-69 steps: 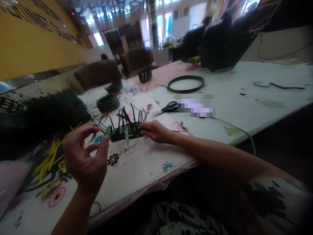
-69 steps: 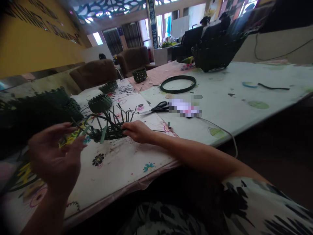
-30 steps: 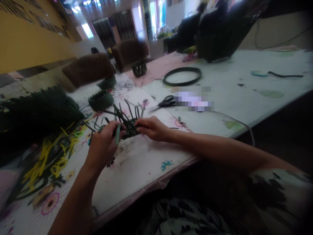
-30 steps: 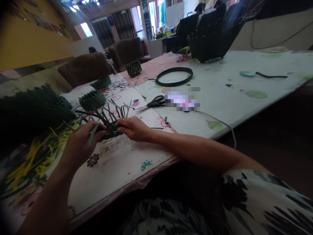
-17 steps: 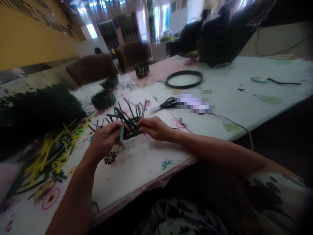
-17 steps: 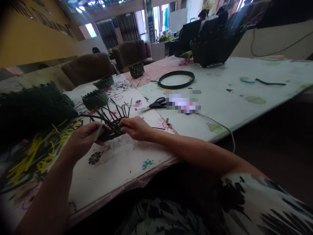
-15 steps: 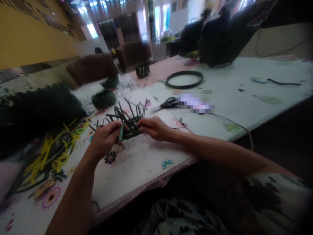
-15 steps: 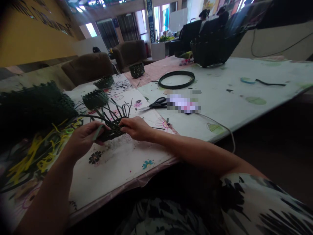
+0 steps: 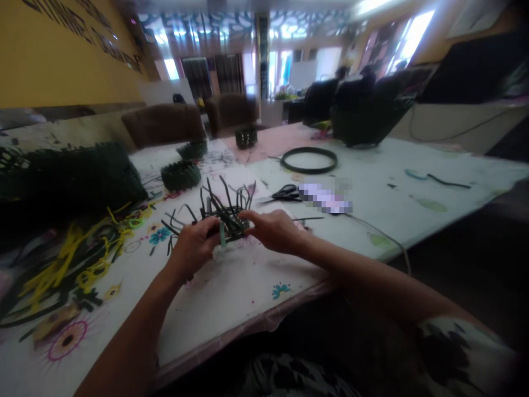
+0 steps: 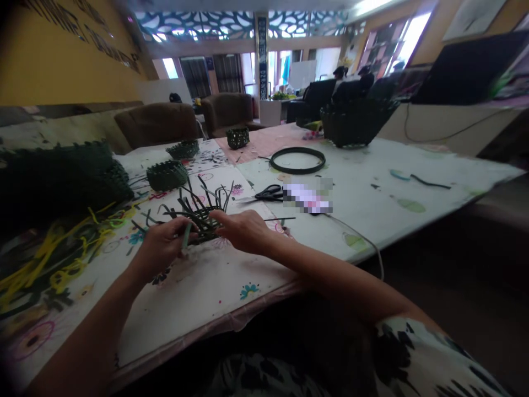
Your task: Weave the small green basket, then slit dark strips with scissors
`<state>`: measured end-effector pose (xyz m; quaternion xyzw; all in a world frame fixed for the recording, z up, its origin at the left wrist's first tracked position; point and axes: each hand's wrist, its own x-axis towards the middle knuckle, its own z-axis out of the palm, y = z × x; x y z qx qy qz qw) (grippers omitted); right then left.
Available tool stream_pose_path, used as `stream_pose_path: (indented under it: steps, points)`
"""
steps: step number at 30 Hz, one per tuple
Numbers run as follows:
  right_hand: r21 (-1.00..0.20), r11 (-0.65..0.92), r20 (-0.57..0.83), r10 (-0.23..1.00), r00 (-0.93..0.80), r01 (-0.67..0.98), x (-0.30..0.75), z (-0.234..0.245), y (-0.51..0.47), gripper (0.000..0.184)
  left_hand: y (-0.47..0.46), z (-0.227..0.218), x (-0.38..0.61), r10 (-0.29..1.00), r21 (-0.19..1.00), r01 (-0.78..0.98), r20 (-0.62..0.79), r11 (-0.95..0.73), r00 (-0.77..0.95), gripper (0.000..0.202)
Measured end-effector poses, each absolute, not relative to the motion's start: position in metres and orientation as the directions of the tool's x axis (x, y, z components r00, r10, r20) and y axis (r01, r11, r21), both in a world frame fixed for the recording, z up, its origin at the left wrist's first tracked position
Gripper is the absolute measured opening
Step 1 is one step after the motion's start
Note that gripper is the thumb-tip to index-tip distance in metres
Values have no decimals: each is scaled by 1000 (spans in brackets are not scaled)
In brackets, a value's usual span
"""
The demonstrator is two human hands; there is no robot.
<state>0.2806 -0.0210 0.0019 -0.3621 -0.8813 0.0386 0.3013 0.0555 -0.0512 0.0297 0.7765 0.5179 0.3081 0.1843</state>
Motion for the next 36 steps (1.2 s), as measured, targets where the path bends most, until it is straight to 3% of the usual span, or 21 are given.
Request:
stream_pose_path:
  steps: [3, 6, 10, 12, 15, 18, 20, 24, 31, 36]
  points:
    - [-78, 695, 464, 660, -591, 715, 291, 21, -28, 14, -51, 24, 58, 913, 617, 675, 322, -404, 251, 17]
    - [-10, 669, 427, 675, -601, 743, 294, 45, -35, 21, -52, 20, 60, 914, 647, 650, 341, -398, 220, 18]
    - [80, 676, 653, 519, -551, 732, 283, 60, -49, 24, -54, 19, 60, 922, 678, 635, 352, -371, 164, 17]
    - [114, 674, 682, 481, -552, 729, 273, 56, -56, 29, -55, 19, 59, 928, 708, 612, 349, -352, 130, 17]
    - [21, 654, 583, 606, -540, 756, 256, 41, -59, 26, -55, 17, 57, 937, 756, 566, 335, -328, 96, 18]
    - [-44, 614, 580, 658, -480, 788, 242, 26, -52, 16, -54, 14, 55, 933, 782, 525, 352, -335, 72, 24]
    - [-188, 640, 616, 667, -418, 745, 236, 20, -44, 20, -54, 13, 53, 932, 791, 509, 355, -339, 69, 25]
    - [-518, 706, 618, 699, -360, 483, 232, 19, -26, 5, -55, 11, 51, 942, 790, 521, 324, -323, 92, 22]
    - [-689, 634, 585, 773, -248, 350, 238, 2, -6, 11, -54, 5, 58, 928, 802, 490, 369, -340, 40, 21]
    - [-745, 580, 572, 810, -130, 330, 237, -9, -10, 14, -51, 1, 62, 927, 819, 465, 375, -336, 8, 25]
